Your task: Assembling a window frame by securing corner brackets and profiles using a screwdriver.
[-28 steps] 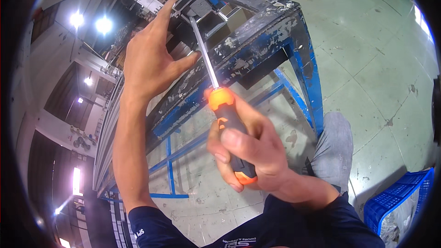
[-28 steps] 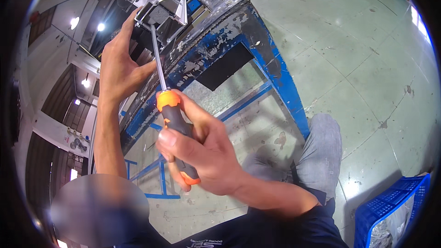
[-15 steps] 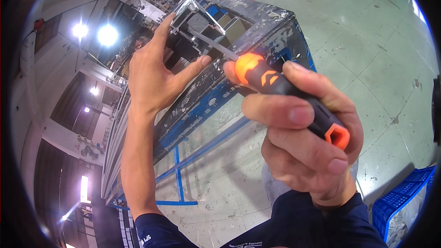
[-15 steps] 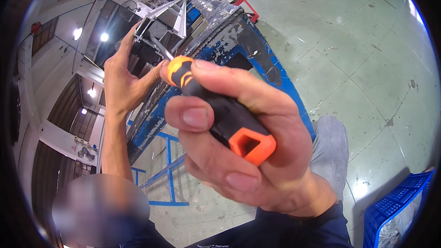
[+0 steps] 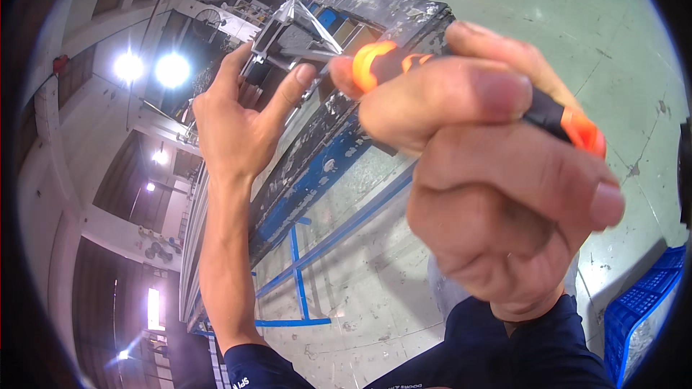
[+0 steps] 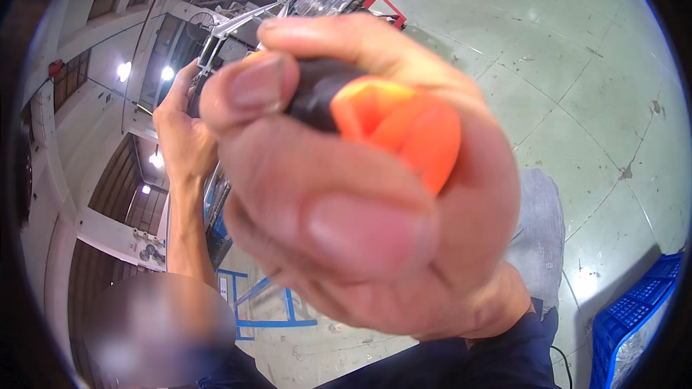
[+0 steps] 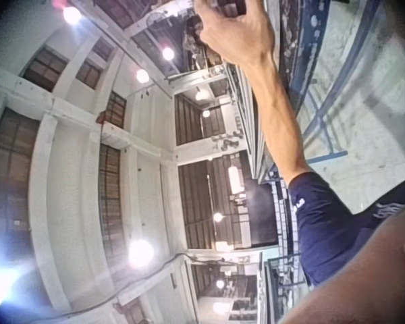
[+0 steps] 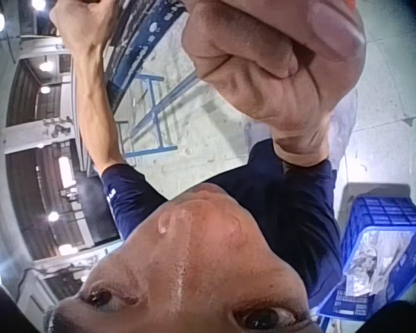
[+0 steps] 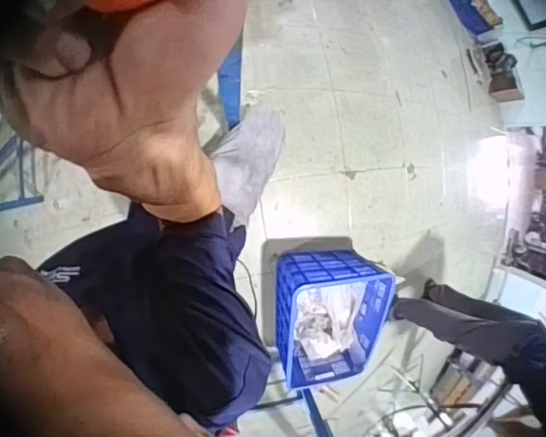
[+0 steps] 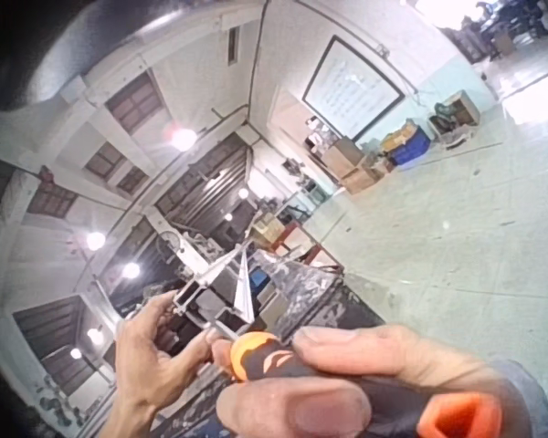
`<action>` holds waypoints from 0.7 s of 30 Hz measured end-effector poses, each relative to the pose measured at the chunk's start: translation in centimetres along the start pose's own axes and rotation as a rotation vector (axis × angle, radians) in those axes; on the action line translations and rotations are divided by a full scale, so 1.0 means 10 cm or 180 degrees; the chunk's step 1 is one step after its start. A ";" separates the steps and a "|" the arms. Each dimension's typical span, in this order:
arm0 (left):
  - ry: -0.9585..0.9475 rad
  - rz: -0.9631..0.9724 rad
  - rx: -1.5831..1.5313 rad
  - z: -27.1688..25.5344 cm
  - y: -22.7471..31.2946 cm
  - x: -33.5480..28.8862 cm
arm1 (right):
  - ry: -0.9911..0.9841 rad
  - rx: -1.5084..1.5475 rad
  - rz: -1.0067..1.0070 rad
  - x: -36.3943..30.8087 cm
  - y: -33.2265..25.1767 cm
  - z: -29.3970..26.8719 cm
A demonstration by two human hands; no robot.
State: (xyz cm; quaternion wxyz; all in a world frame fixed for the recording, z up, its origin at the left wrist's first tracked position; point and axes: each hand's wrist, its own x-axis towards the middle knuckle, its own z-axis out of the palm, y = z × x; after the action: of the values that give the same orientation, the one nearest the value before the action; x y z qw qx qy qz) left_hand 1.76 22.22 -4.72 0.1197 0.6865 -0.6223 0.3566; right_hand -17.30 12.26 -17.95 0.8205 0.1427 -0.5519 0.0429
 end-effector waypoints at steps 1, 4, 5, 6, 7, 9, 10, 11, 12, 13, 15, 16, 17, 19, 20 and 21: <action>0.0004 -0.0257 0.0057 -0.01 0.02 -0.01 | -0.0082 0.0041 0.0010 0.00 0.01 -0.04; 0.0171 -0.0481 0.0325 0.02 0.01 -0.02 | -0.0331 0.0173 0.0063 0.02 0.06 -0.15; 0.0092 -0.0554 0.0423 0.04 0.04 -0.01 | 0.1433 -0.0094 -0.0756 0.14 0.21 0.31; 0.0019 -0.0616 0.0522 0.05 0.08 0.01 | 0.1413 -0.0103 -0.0765 0.10 0.24 0.31; 0.0089 -0.0523 0.0379 0.05 0.06 -0.01 | 0.1329 -0.0051 -0.0740 0.06 0.27 0.26; 0.0068 -0.0489 0.0150 0.03 0.04 -0.04 | 0.1164 0.0045 -0.0690 -0.01 0.29 0.14; 0.0054 -0.0427 -0.0141 0.03 0.05 -0.03 | 0.1081 0.0055 -0.0689 -0.06 0.29 0.09; 0.0066 -0.0408 -0.0158 0.04 0.07 -0.01 | 0.0998 0.0059 -0.0690 -0.10 0.30 0.05; 0.0024 -0.0411 -0.0072 0.04 0.11 0.01 | 0.0917 0.0056 -0.0694 -0.14 0.32 0.01; -0.0044 -0.0459 0.0094 0.01 0.08 -0.03 | 0.0829 0.0004 -0.0713 -0.13 0.38 -0.11; -0.0083 -0.0483 0.0190 -0.01 0.00 -0.10 | 0.1101 -0.0095 -0.0708 -0.15 0.46 -0.23; -0.0079 -0.0479 0.0185 -0.01 -0.03 -0.09 | 0.1390 -0.0297 -0.0759 -0.11 0.48 -0.19; -0.0084 -0.0386 0.0060 0.01 -0.08 -0.09 | 0.2135 -0.0829 -0.0768 0.02 0.50 -0.06; -0.0072 -0.0235 -0.0225 0.03 -0.14 -0.08 | 0.2267 -0.1042 -0.0378 -0.02 0.35 -0.03; -0.0063 -0.0234 -0.0213 0.01 -0.13 -0.08 | 0.2393 -0.1246 0.0019 -0.03 0.28 -0.01; -0.0088 -0.0263 -0.0345 0.00 -0.09 -0.07 | 0.2410 -0.1236 0.0117 -0.02 0.23 0.03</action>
State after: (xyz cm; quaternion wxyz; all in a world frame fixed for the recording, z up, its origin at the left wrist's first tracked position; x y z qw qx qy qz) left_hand 2.67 22.94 -4.94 0.1627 0.7091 -0.6133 0.3075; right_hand -18.17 14.42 -17.60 0.9760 -0.0501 -0.2120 0.0021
